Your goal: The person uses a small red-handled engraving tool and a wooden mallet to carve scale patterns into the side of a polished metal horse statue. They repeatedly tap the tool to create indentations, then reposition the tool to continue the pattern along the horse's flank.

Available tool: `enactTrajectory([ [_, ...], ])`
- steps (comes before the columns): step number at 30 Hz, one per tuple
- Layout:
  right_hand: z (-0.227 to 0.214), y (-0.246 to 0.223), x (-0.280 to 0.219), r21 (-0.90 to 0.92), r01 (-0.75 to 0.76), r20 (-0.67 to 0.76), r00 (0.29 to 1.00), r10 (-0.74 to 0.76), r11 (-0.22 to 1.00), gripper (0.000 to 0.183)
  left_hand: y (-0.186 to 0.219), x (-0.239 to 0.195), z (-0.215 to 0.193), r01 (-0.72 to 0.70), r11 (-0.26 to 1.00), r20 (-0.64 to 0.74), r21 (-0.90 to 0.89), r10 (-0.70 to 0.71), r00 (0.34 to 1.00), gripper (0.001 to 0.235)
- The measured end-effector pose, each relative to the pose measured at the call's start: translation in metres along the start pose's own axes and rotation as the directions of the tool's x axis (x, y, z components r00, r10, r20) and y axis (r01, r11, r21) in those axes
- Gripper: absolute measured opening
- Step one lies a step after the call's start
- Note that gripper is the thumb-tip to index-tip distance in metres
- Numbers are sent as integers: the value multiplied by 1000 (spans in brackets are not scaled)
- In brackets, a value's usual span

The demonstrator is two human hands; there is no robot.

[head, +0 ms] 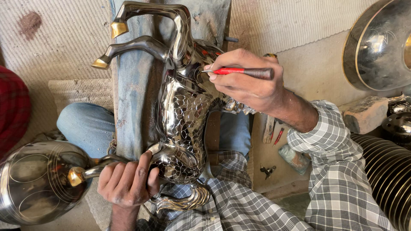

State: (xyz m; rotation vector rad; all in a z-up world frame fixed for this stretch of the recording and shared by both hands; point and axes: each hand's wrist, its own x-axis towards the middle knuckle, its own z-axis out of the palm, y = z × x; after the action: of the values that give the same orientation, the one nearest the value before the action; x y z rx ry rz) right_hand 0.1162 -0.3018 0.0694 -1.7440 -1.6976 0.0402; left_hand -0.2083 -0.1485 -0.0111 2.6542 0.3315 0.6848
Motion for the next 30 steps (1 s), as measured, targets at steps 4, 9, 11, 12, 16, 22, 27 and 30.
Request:
enactTrajectory([
  [4,-2,-2,1,1,4,3,1000,-4,1000,12,0,0,0,0,1000,-4,4,0,1000,38],
  [9,-2,-2,-1,-2,4,18,1000,-4,1000,11,0,0,0,2,1000,3,7,-2,1000,38],
  [11,-2,-2,-3,21,10,14,1000,-11,1000,11,0,-1,-1,3,1000,14,11,-3,1000,38],
  [12,-2,-2,-4,20,18,20,1000,-19,1000,11,0,0,-1,4,1000,14,10,-4,1000,38],
  [16,-3,-3,-9,13,29,20,999,-29,999,11,1,1,-1,8,1000,13,7,-8,1000,38],
  [22,0,-5,-13,1,36,4,999,-36,999,10,1,0,0,4,1000,6,25,-4,1000,40],
  [27,1,-5,-17,-24,37,-7,999,-37,999,10,1,-1,1,1,1000,8,27,-1,1000,41],
  [30,2,-5,-19,-15,31,-17,999,-31,999,10,0,-1,1,-5,1000,-3,10,5,1000,40],
])
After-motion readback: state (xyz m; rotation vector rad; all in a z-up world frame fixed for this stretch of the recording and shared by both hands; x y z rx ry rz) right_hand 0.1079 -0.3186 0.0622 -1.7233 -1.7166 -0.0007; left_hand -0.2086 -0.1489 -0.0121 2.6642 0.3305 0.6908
